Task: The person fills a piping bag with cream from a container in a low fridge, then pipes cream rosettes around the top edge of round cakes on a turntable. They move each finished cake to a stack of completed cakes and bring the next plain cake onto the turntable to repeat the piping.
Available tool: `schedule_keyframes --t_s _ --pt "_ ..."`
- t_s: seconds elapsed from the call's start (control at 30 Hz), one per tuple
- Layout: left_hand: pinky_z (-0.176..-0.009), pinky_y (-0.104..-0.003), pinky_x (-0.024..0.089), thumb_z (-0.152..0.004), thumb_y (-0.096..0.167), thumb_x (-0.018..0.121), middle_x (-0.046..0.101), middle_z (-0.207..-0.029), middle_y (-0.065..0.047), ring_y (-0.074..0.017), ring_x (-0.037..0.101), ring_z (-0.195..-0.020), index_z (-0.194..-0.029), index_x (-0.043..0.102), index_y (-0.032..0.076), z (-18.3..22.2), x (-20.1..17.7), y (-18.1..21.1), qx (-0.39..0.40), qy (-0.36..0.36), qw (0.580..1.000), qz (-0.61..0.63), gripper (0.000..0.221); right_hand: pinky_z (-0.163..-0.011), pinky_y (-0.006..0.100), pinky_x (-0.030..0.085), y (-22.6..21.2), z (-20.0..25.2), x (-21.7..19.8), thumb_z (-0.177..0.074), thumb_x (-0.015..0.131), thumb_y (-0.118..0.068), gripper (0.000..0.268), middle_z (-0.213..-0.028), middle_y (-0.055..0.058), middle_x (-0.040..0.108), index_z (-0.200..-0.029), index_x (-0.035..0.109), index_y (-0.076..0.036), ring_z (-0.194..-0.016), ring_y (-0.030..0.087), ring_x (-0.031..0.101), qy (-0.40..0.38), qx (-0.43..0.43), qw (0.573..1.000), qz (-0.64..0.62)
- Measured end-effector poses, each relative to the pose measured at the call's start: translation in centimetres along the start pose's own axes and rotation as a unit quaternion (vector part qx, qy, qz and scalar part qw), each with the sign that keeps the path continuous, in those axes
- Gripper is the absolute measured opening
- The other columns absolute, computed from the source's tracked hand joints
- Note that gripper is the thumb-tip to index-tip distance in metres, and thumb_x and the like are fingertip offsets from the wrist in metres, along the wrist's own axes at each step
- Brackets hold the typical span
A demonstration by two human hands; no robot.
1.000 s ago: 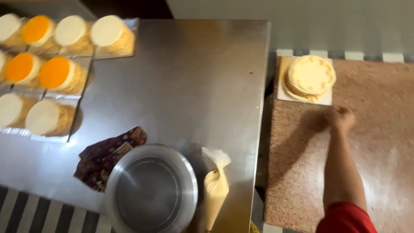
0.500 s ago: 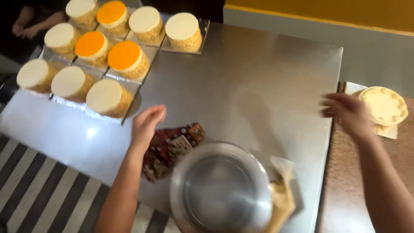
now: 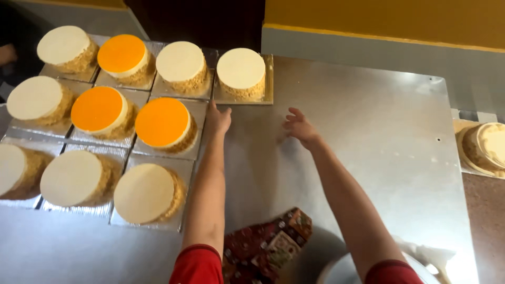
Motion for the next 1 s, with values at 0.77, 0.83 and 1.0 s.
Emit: schedule_keyframes --t_s 0.77,0.83,1.0 --pt "-0.078 -0.042 0.065 -0.083 -0.001 0.055 0.067 -0.116 -0.013 -0.0265 0.072 -0.097 -0.127 0.055 0.004 20.3 -9.8 9.6 -0.215 -0.186 0.759 0.586 0.044 -0.070 0.027 0.046 -2.1 15.6 -1.6 -0.089 0.060 -0.002 0.054 -0.099 -0.001 0.065 -0.143 0.063 -0.009 -0.080 0.009 0.049 0.006 0.085 0.996 -0.026" --pt "-0.079 -0.045 0.066 -0.084 -0.002 0.054 0.066 -0.117 -0.014 -0.0279 0.072 -0.099 -0.129 0.052 0.004 23.2 -12.8 14.0 -0.187 -0.208 0.745 0.606 0.046 -0.071 0.027 0.046 -5.5 22.0 -1.2 -0.090 0.060 -0.001 0.053 -0.101 0.000 0.065 -0.142 0.062 -0.007 -0.084 0.009 0.052 0.021 0.051 0.998 -0.042" --pt "-0.087 -0.048 0.066 -0.084 -0.007 0.053 0.065 -0.120 -0.015 -0.0282 0.070 -0.108 -0.133 0.044 0.002 32.8 -17.3 21.3 -0.098 -0.279 0.692 0.659 0.050 -0.074 0.031 0.048 -5.8 39.7 -3.2 -0.089 0.061 0.004 0.051 -0.105 0.004 0.068 -0.140 0.060 -0.001 -0.087 0.013 0.057 0.086 -0.087 0.986 -0.112"
Point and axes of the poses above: each hand's wrist, its own z-axis away from the middle knuckle, its own x-axis out of the palm, y = z × x, the point moved 1 cm from there along -z, towards the middle knuckle
